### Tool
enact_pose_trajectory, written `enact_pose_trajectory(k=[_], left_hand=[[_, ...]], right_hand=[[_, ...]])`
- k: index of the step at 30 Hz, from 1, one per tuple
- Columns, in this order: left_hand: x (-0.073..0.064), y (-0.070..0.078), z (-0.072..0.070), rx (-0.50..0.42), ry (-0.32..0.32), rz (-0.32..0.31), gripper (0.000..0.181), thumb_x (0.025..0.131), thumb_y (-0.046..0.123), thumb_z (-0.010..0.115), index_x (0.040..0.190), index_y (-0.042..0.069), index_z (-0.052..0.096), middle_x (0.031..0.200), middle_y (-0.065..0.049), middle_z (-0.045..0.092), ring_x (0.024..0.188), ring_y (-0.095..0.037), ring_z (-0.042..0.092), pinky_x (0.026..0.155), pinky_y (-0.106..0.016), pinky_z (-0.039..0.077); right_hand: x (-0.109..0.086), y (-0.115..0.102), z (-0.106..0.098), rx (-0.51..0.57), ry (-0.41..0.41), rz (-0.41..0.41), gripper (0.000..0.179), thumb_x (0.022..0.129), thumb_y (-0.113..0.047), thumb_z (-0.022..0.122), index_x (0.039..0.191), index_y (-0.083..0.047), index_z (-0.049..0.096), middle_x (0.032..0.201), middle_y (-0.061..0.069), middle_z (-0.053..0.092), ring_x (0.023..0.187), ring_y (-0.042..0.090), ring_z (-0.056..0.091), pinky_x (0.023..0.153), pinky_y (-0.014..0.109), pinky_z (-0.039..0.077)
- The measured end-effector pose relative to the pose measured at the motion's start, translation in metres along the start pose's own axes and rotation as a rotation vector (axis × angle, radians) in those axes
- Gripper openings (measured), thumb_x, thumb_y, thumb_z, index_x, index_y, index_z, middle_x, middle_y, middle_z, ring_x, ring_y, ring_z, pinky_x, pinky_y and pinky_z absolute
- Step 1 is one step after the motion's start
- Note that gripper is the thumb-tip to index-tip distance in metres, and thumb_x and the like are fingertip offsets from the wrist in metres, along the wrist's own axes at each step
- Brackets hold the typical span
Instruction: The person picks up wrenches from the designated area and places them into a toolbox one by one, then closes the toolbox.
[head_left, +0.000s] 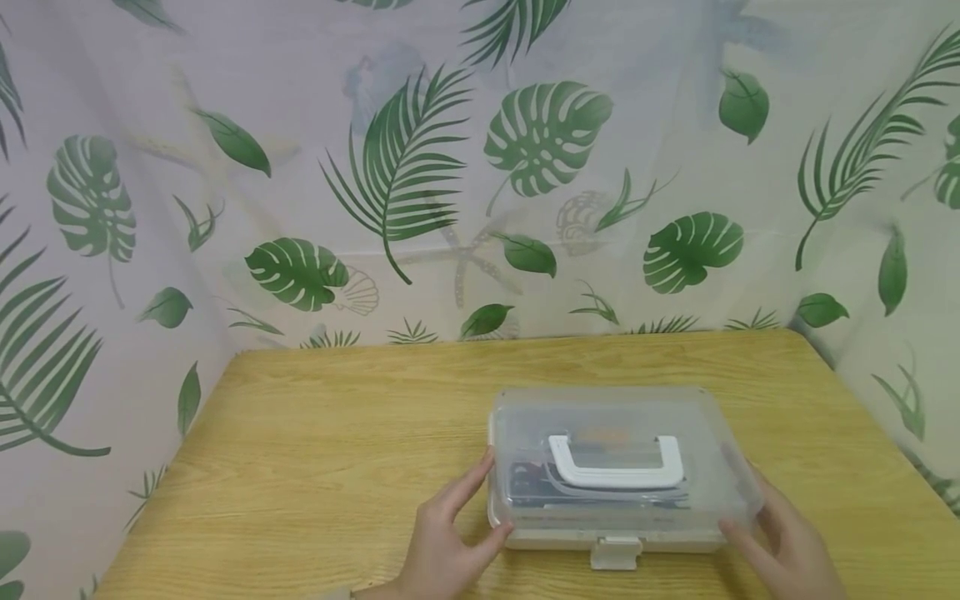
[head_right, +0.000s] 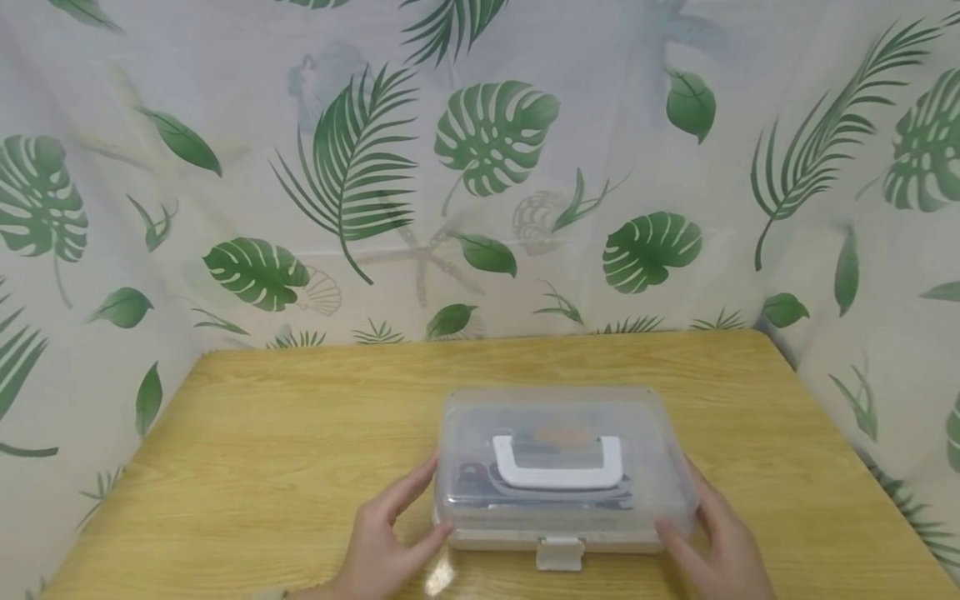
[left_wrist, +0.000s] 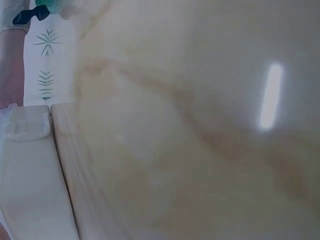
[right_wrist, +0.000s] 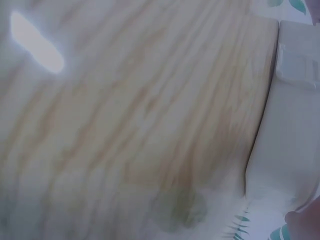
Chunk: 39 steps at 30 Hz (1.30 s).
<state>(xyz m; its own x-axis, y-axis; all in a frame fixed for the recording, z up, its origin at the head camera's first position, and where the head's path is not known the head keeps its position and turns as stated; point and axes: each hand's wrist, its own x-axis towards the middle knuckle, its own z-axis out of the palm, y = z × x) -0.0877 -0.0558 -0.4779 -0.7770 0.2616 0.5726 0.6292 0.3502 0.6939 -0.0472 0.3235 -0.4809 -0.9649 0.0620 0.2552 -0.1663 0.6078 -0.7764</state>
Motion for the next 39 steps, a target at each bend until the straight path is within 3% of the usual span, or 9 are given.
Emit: enact_pose_trajectory(k=[8, 14, 17, 21, 24, 27, 31, 34, 39], left_hand=[[0.003, 0.004, -0.007, 0.148, -0.051, 0.013, 0.082, 0.077, 0.007, 0.093, 0.15, 0.002, 0.056, 0.152, -0.015, 0.062, 0.131, -0.035, 0.067, 0.106, -0.048, 0.058], [0.003, 0.004, -0.008, 0.24, -0.046, 0.072, 0.084, 0.076, 0.013, 0.095, 0.149, 0.003, 0.056, 0.153, -0.014, 0.061, 0.133, -0.033, 0.066, 0.105, -0.048, 0.059], [0.003, 0.003, -0.008, 0.278, -0.05, 0.113, 0.086, 0.075, 0.015, 0.096, 0.15, 0.002, 0.055, 0.154, -0.014, 0.06, 0.134, -0.033, 0.065, 0.105, -0.048, 0.058], [0.005, 0.002, -0.01, 0.324, -0.069, 0.163, 0.088, 0.076, 0.019, 0.095, 0.151, 0.001, 0.053, 0.156, -0.016, 0.058, 0.137, -0.034, 0.062, 0.107, -0.048, 0.057], [0.007, 0.002, -0.013, 0.392, -0.102, 0.212, 0.087, 0.079, 0.023, 0.093, 0.151, -0.001, 0.051, 0.158, -0.017, 0.055, 0.14, -0.034, 0.059, 0.109, -0.048, 0.056], [0.011, 0.001, -0.016, 0.502, -0.142, 0.285, 0.085, 0.083, 0.029, 0.089, 0.151, -0.003, 0.049, 0.158, -0.02, 0.052, 0.143, -0.036, 0.056, 0.112, -0.048, 0.053], [0.019, -0.002, -0.02, 0.634, -0.167, 0.447, 0.078, 0.086, 0.037, 0.083, 0.146, -0.003, 0.052, 0.156, -0.022, 0.053, 0.146, -0.04, 0.053, 0.115, -0.052, 0.051], [0.026, -0.003, -0.02, 0.701, -0.175, 0.593, 0.073, 0.088, 0.041, 0.079, 0.143, -0.001, 0.055, 0.153, -0.022, 0.056, 0.143, -0.04, 0.056, 0.115, -0.052, 0.051], [0.032, 0.0, -0.014, 0.757, -0.211, 0.726, 0.07, 0.093, 0.046, 0.074, 0.143, 0.0, 0.057, 0.151, -0.02, 0.058, 0.143, -0.038, 0.057, 0.115, -0.051, 0.052]], right_hand=[[0.001, 0.003, -0.003, -0.126, -0.021, -0.016, 0.076, 0.099, -0.009, 0.074, 0.163, 0.002, 0.034, 0.16, 0.04, 0.038, 0.119, -0.039, 0.019, 0.1, -0.011, 0.015], [-0.001, 0.0, -0.005, -0.243, 0.026, -0.019, 0.083, 0.095, -0.017, 0.08, 0.165, -0.007, 0.035, 0.157, 0.035, 0.046, 0.125, -0.035, 0.013, 0.115, 0.001, 0.008], [-0.001, -0.006, -0.008, -0.277, 0.044, -0.044, 0.091, 0.091, -0.015, 0.084, 0.166, -0.011, 0.033, 0.156, 0.035, 0.047, 0.16, 0.004, 0.025, 0.134, 0.041, 0.022], [-0.001, -0.013, -0.01, -0.33, 0.061, -0.083, 0.103, 0.085, -0.013, 0.089, 0.169, -0.019, 0.03, 0.157, 0.031, 0.049, 0.138, 0.056, 0.048, 0.134, 0.033, 0.022], [-0.001, -0.016, -0.011, -0.371, 0.089, -0.164, 0.109, 0.078, -0.01, 0.093, 0.168, -0.02, 0.032, 0.158, 0.028, 0.051, 0.141, 0.049, 0.049, 0.113, -0.003, 0.004], [0.003, -0.018, -0.013, -0.401, 0.116, -0.318, 0.105, 0.075, -0.014, 0.094, 0.164, -0.012, 0.039, 0.163, 0.02, 0.048, 0.158, 0.021, 0.037, 0.114, -0.004, 0.006], [0.01, -0.02, -0.015, -0.44, 0.159, -0.561, 0.072, 0.1, -0.048, 0.072, 0.146, 0.005, 0.056, 0.168, 0.005, 0.043, 0.152, -0.016, 0.018, 0.123, 0.003, 0.012], [0.013, -0.023, -0.014, -0.48, 0.176, -0.701, 0.082, 0.107, -0.064, 0.043, 0.133, 0.011, 0.064, 0.167, 0.004, 0.045, 0.157, -0.009, 0.02, 0.128, 0.01, 0.014], [0.015, -0.028, -0.008, -0.475, 0.178, -0.853, 0.074, 0.11, -0.055, 0.045, 0.13, 0.013, 0.066, 0.158, 0.016, 0.055, 0.16, 0.006, 0.03, 0.134, 0.025, 0.019]])
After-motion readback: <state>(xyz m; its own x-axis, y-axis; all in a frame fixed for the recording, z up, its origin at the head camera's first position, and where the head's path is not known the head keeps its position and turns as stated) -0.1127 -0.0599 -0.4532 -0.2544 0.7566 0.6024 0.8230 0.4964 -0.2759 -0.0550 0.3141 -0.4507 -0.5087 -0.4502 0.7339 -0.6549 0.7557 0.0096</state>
